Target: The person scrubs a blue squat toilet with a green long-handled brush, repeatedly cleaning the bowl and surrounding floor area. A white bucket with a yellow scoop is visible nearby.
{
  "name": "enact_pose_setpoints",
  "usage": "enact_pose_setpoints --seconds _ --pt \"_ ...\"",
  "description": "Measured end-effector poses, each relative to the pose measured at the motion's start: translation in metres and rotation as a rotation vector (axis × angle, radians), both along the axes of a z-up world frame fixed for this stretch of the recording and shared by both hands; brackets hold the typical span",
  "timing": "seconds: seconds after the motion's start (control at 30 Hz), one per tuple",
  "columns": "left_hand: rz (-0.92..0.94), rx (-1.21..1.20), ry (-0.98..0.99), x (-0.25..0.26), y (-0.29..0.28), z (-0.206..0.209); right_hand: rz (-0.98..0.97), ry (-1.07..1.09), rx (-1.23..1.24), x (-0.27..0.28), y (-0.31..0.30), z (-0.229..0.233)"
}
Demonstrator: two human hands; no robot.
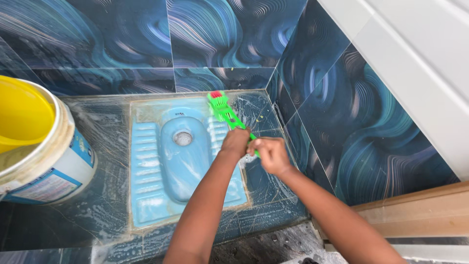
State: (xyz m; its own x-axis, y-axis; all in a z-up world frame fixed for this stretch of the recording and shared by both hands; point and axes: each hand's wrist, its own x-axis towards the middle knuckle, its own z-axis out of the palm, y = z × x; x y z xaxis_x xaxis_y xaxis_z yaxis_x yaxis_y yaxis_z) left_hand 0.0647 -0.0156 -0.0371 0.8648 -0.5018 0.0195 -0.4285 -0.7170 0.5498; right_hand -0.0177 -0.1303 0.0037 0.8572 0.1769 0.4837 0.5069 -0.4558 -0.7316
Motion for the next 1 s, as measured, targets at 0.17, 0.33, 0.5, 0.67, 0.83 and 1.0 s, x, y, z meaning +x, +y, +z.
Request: enact_pose_setpoints --seconds 0.17,0.33,0.5,0.67,0.83,1.0 --pt "-0.048 0.058 0.044 0.0 -0.024 -0.005 -0.008 0.079 0.125 0.0 -0.034 0.039" --pt "-0.05 0.035 -0.055 0.014 -0.032 -0.024 0.075 0.075 0.453 0.003 -0.06 0.019" --pt "0.151 0.119 -0.082 0.037 -0.022 -0.052 0.041 0.041 0.231 0.027 -0.022 -0.043" --pt "0.054 0.024 -0.092 0.038 -0.04 -0.026 0.024 0.139 0.453 0.027 -0.065 0.02" --pt "0.121 0.0 -0.058 0.002 -0.027 -0.008 0.063 0.077 0.503 0.024 -0.053 0.026" --pt "0.333 -0.021 0.067 0.003 -0.008 -0.005 0.147 0.437 0.095 0.036 -0.035 0.03"
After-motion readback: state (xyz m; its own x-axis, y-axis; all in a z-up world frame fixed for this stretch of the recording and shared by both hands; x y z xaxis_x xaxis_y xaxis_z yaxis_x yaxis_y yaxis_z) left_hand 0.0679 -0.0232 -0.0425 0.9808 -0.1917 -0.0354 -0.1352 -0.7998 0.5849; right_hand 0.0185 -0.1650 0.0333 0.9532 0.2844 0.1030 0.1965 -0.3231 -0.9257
